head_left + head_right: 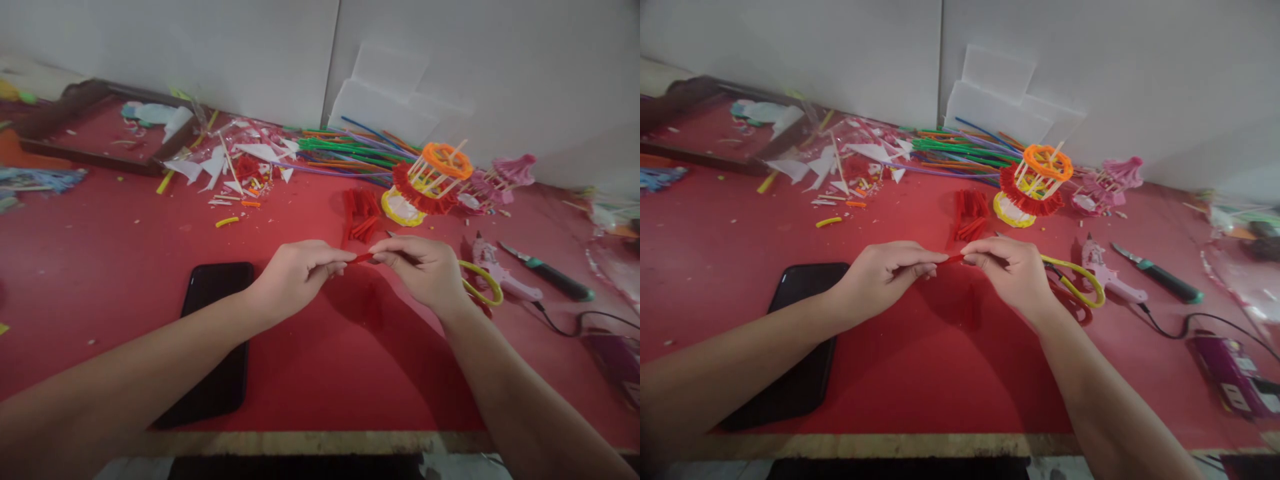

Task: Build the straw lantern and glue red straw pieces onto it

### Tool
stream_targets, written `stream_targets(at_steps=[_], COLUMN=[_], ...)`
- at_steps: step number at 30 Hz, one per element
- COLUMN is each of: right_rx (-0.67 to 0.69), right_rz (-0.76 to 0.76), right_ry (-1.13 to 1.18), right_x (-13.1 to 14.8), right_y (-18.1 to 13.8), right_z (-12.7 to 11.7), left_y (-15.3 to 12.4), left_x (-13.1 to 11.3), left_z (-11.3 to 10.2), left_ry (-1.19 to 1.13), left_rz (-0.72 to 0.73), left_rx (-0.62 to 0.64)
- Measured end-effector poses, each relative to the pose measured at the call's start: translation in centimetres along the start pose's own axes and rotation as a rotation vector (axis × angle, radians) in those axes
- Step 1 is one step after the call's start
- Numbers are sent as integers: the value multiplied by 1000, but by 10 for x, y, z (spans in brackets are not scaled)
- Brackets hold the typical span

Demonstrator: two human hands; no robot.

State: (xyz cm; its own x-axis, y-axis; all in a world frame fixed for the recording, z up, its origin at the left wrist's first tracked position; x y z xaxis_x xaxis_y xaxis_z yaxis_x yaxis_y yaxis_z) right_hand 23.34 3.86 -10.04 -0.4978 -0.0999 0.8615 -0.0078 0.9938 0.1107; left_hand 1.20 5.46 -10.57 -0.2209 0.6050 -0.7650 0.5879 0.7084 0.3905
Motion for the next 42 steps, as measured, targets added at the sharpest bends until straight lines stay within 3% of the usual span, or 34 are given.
stream_targets(at_steps=[5, 10, 12, 16, 21, 25, 29, 34, 36, 38, 41, 42], right_rx=[17, 149, 191, 208, 232, 228, 221, 112, -6, -120, 29, 138], right_rz=[-55, -194, -241, -310, -397, -436, -434, -190, -6, 202, 476, 526], right_ry=[-69, -76, -76, -51, -7, -28, -61, -68, -167, -432, -973, -1083], right_x=[-1, 2, 4, 6, 9, 10, 9, 8, 11, 14, 6, -2], right_y=[1, 1, -1, -4, -7, -9, -9, -2, 1, 1, -9, -15], right_z=[-1, 3, 5, 10, 13, 12, 14, 7, -13, -42, -83, -92], left_y=[3, 4, 3, 0, -2, -1, 0, 2, 2, 3, 4, 5], left_x=[2, 2, 3, 6, 8, 5, 3, 4, 6, 8, 9, 9], left_z=[3, 7, 6, 3, -1, 0, 3, 5, 5, 5, 3, 2], left_ry=[-253, -662, -791, -1018, -1153, -1146, -1010, -958, -929, -845, -716, -703], left_rz=[-192, -516, -579, -616, -725, -725, -601, -523, -511, -491, -429, -408], left_rx=[27, 28, 56, 209, 310, 303, 232, 44, -65, -161, -265, -295])
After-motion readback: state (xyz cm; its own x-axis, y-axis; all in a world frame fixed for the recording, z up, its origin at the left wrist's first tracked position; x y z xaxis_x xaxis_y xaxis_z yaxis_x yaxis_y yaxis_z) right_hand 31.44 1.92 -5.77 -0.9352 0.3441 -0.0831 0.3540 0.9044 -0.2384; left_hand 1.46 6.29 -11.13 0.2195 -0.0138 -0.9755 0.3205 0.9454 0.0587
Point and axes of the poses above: each hand's wrist, its own y-axis towards the middle knuckle, its own z-axis out of the palm, x = y × z, the point moved 1 cm from there along y, towards the middle knuckle, and after that the axes turned 14 degrees about z, right-handed, at the moved point
